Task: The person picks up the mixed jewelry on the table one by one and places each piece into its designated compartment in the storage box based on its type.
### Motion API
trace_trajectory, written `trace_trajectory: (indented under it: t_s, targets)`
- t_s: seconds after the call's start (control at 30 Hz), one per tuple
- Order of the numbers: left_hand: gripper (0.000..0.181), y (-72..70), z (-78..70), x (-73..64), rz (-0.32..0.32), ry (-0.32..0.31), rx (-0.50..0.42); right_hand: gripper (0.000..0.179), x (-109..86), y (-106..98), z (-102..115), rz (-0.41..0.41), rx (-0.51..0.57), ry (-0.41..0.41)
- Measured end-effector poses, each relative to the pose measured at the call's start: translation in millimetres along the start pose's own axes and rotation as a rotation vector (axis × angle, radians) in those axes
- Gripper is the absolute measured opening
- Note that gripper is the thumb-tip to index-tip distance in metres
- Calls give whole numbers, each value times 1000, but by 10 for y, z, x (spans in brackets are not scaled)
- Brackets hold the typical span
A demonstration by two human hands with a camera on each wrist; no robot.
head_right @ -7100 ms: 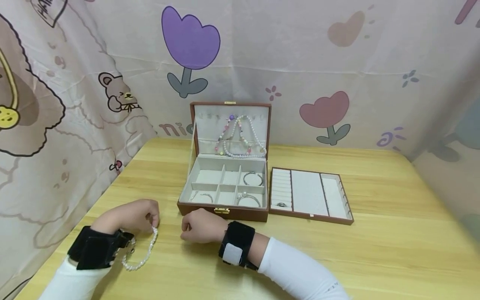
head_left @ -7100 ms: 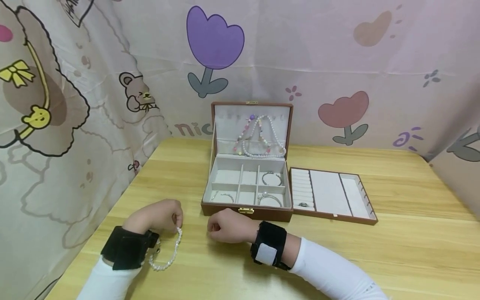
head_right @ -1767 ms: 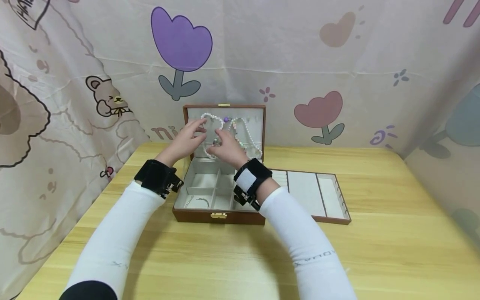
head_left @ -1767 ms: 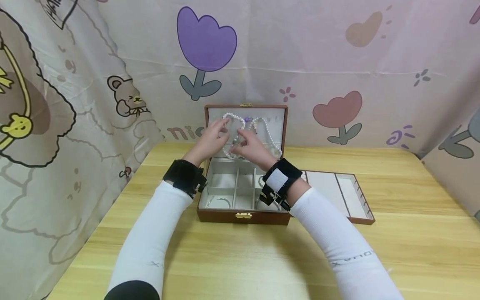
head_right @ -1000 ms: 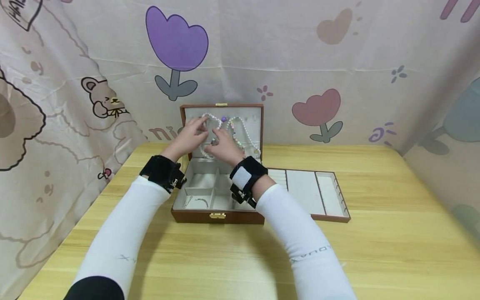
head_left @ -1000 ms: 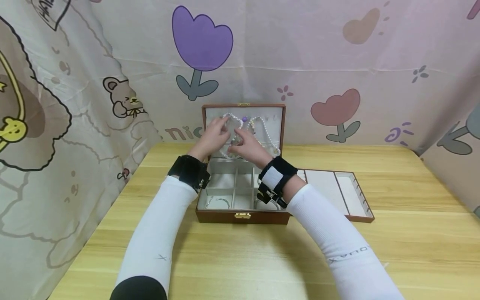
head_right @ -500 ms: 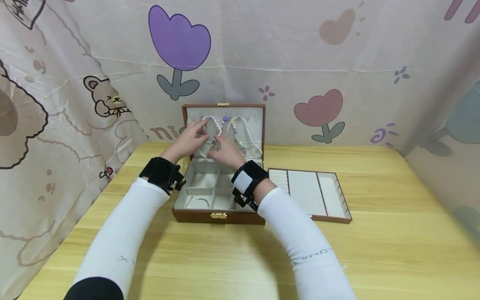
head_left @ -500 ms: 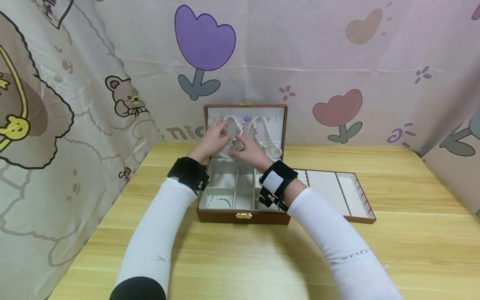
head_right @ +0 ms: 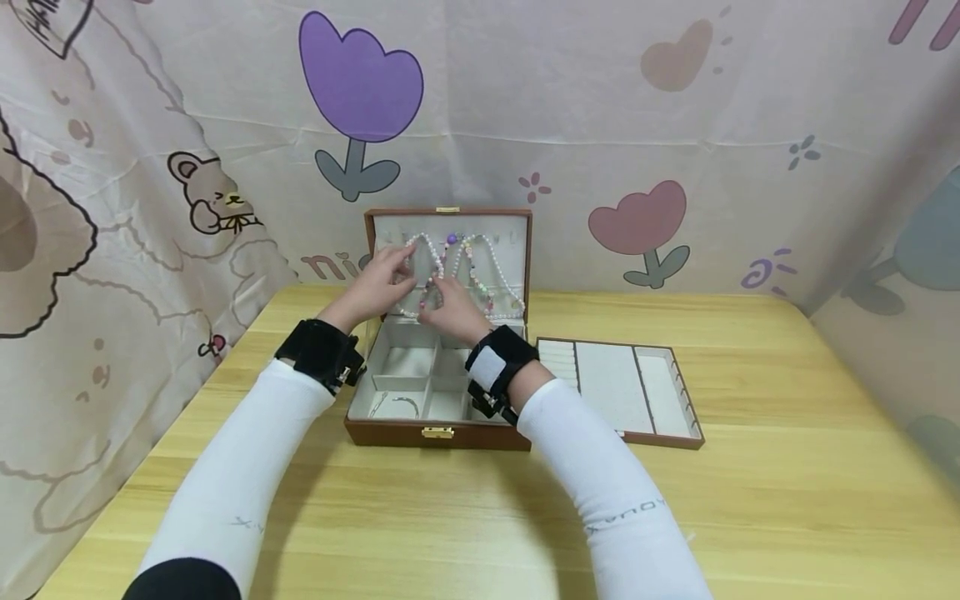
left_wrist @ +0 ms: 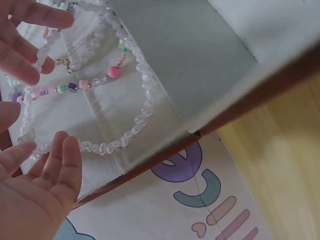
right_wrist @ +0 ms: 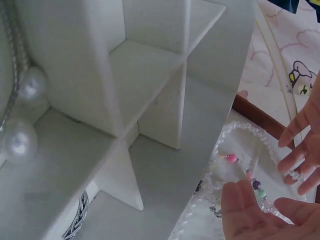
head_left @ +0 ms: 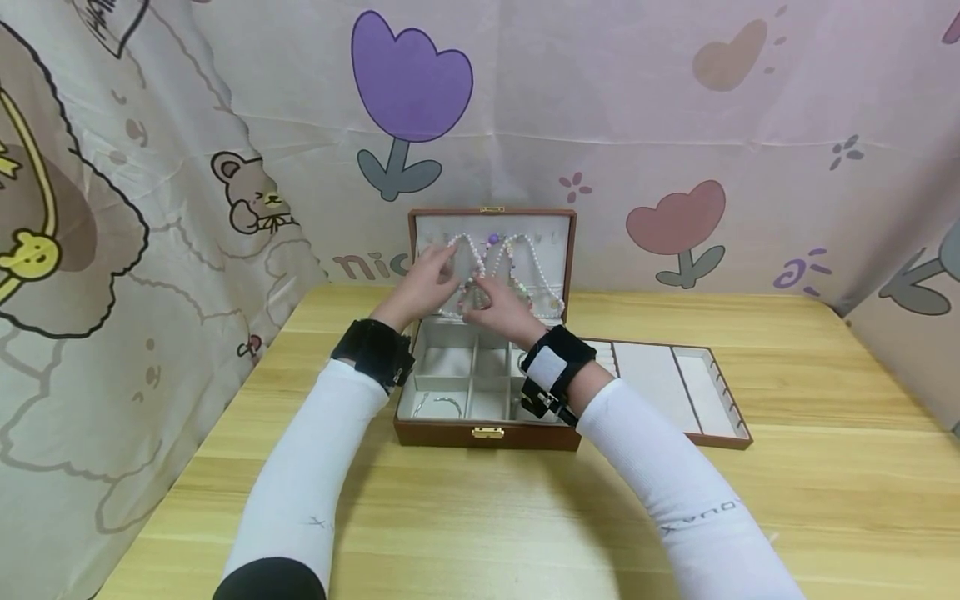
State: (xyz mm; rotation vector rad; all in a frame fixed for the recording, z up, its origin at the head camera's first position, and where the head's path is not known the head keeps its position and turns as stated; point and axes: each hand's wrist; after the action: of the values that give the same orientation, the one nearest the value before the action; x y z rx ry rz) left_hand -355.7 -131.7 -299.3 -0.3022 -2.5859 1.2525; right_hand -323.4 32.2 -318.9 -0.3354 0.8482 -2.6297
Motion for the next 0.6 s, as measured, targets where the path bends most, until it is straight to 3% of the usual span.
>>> trace_trajectory:
  t_s: [0.4,0.6]
  targets:
    - [55,70,-1,-62,-17,-4,-2,72,-73,-38,-80,44,2,10]
    - [44,102,-132,-108,-47,-12,22,65,-235,-230,-102,93,26,61]
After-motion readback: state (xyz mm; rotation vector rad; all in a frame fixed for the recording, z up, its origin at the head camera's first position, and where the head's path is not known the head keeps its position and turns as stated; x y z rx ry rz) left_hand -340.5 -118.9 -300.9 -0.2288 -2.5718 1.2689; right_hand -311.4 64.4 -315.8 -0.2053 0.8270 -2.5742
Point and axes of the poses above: each hand's wrist, its own x-axis towards the middle knuckle, its own y-axis out of the palm, z = x × y, and after that the axes turned 3 degrees about -y, right-handed
